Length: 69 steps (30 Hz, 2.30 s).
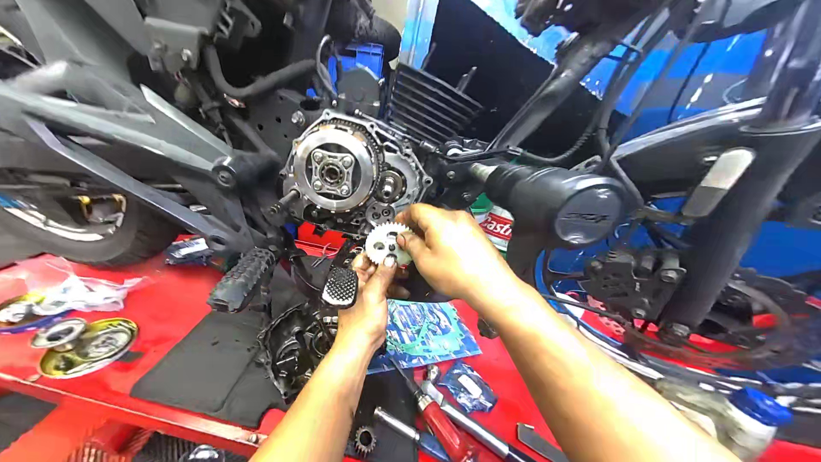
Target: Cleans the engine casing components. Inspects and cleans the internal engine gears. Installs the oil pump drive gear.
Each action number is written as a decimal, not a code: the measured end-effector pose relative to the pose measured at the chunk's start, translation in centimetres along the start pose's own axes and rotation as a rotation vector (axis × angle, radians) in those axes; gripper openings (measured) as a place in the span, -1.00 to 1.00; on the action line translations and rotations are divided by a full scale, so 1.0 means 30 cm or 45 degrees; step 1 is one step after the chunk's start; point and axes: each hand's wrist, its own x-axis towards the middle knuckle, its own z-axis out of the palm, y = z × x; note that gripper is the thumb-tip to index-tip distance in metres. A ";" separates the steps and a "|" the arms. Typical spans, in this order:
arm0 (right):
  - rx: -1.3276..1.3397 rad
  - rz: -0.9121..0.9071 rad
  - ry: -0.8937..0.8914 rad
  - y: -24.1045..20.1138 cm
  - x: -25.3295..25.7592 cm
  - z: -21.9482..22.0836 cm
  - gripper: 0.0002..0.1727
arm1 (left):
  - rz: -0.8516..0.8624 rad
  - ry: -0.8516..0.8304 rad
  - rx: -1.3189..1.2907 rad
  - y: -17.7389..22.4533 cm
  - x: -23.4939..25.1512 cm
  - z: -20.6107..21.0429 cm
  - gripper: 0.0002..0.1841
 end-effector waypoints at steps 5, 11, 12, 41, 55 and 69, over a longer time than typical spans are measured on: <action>-0.555 -0.179 0.160 0.017 0.061 0.069 -0.68 | 0.094 0.125 -0.013 -0.027 0.143 -0.008 -0.83; -0.266 -0.029 0.151 0.081 0.079 0.078 -0.57 | 0.054 0.099 -0.300 -0.026 0.156 0.008 -0.88; -0.200 0.010 0.131 0.091 0.080 0.080 -0.60 | 0.054 0.095 -0.297 -0.029 0.156 0.006 -0.80; -0.118 0.068 -0.067 0.096 0.106 0.091 -0.83 | 0.135 0.027 0.127 0.019 0.195 -0.119 -0.80; -0.321 0.032 -0.004 0.098 0.075 0.081 -0.86 | 0.257 -0.151 0.350 0.001 0.194 -0.169 -0.78; -0.430 0.174 -0.026 0.050 0.115 0.090 -0.64 | 0.188 -0.127 -0.017 -0.002 0.208 -0.168 -0.66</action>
